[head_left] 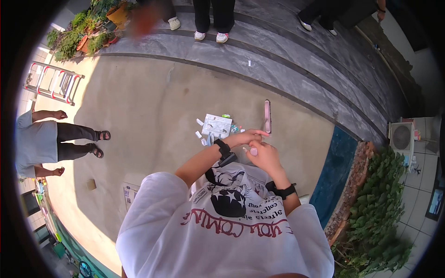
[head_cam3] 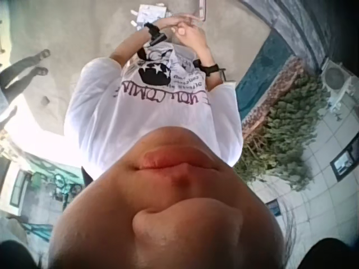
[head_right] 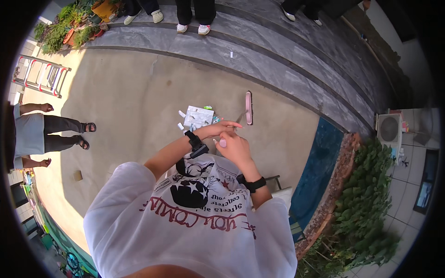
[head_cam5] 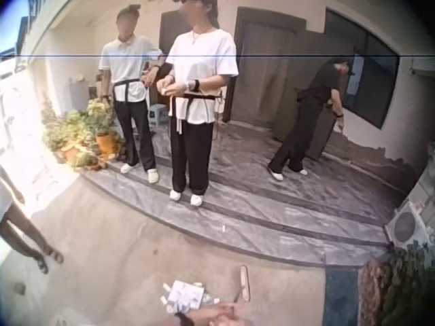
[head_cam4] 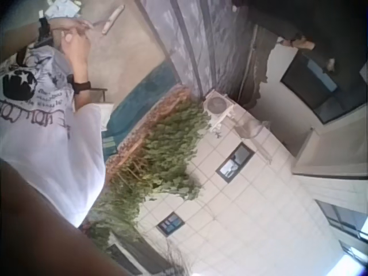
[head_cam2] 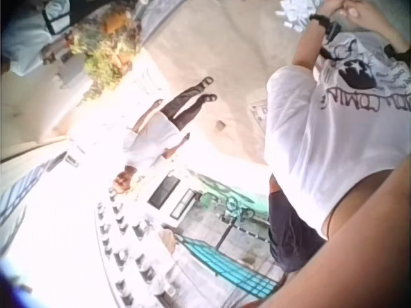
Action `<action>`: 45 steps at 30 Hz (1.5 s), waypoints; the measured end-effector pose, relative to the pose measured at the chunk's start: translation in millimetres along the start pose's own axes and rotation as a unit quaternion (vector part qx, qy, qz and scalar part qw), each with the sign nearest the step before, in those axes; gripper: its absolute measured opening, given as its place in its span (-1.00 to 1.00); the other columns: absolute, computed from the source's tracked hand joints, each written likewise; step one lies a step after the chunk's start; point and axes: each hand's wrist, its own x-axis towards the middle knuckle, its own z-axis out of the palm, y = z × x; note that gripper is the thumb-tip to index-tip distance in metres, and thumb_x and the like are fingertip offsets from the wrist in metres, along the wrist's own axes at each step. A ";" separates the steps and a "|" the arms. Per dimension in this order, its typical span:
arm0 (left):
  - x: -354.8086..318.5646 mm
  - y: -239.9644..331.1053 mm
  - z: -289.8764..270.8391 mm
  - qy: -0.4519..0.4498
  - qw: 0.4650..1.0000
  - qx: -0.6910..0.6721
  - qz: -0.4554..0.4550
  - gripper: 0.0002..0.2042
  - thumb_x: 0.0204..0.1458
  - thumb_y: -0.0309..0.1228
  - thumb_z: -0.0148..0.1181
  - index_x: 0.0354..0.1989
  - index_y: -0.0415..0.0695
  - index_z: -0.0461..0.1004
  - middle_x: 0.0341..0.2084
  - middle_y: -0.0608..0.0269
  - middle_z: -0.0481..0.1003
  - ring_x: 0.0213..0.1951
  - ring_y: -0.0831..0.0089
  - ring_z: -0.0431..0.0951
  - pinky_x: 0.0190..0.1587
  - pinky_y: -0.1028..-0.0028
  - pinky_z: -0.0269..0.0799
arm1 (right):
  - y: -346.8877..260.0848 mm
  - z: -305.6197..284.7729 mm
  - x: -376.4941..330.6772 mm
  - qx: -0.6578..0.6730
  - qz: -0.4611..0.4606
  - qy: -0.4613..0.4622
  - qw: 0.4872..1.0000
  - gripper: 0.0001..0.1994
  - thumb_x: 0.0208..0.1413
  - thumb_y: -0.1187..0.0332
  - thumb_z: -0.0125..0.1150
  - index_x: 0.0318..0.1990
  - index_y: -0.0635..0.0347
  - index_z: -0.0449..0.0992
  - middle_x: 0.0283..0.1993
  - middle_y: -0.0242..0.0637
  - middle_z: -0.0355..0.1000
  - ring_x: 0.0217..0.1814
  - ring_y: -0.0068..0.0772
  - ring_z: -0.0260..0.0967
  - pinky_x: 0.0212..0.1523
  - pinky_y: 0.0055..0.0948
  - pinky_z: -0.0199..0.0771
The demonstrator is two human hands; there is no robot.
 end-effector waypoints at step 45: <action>-172.3 8.0 57.9 0.448 0.834 0.289 -0.141 -0.56 -0.19 -0.26 -0.03 -0.08 -0.13 0.20 -0.68 0.30 0.33 -0.71 0.59 0.31 -0.78 0.60 0.19 | 60.9 76.2 129.9 0.186 0.098 -0.372 0.904 -0.68 -0.05 0.17 -0.15 -0.20 0.18 0.27 -0.56 -0.30 0.32 -0.70 -0.57 0.23 -0.71 -0.60 0.24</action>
